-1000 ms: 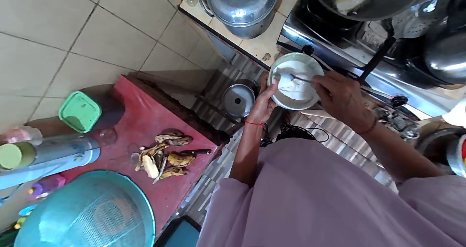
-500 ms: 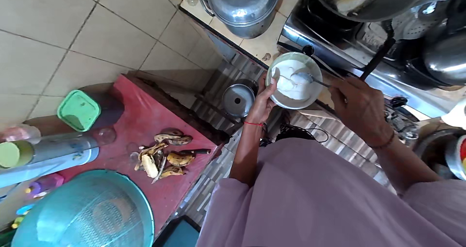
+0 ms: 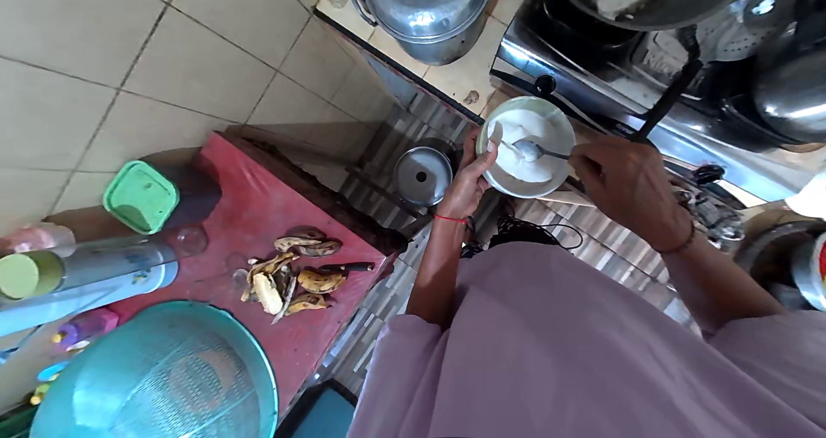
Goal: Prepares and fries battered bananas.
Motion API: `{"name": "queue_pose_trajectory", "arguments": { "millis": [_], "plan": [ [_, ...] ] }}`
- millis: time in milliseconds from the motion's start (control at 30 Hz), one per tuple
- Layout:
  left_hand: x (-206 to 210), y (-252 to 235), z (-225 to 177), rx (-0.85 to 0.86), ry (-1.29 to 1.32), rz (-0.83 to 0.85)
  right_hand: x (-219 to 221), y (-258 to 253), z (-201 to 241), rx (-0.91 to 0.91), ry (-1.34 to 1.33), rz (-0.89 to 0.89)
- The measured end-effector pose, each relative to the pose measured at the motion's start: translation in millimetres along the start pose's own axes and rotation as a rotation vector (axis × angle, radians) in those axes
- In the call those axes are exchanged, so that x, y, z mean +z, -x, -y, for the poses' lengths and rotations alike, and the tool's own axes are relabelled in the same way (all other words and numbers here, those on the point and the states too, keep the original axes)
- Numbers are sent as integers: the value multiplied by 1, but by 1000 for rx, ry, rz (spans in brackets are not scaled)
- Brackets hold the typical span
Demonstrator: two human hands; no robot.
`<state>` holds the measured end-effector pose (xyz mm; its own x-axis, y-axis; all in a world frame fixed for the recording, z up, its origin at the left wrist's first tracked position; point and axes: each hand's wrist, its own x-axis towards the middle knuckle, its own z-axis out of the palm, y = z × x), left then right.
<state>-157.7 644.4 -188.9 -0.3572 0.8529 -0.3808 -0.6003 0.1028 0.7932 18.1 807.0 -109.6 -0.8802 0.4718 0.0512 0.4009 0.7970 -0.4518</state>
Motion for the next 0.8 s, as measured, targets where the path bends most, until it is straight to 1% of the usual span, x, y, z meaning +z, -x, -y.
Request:
{"name": "queue_pose_trajectory", "arguments": {
  "millis": [100, 200, 300, 467, 600, 700, 800],
  "plan": [
    [0, -1, 2, -4, -5, 18, -6, 1, 1, -4, -14, -20],
    [3, -8, 0, -14, 1, 0, -14, 5, 2, -8, 0, -48],
    [13, -15, -7, -33, -2, -28, -10, 4, 2, -5, 32, -44],
    [12, -24, -3, -49, 21, 0, 1, -2, -3, -10, 7, 3],
    [13, -26, -2, -94, 16, -20, 2, -8, -16, 24, -125, 83],
    [12, -25, -2, -111, 6, -15, 2, -14, -33, 139, -274, 154],
    [11, -25, -3, -119, 13, -19, 1, -15, -48, 226, -394, 181]
  ]
}}
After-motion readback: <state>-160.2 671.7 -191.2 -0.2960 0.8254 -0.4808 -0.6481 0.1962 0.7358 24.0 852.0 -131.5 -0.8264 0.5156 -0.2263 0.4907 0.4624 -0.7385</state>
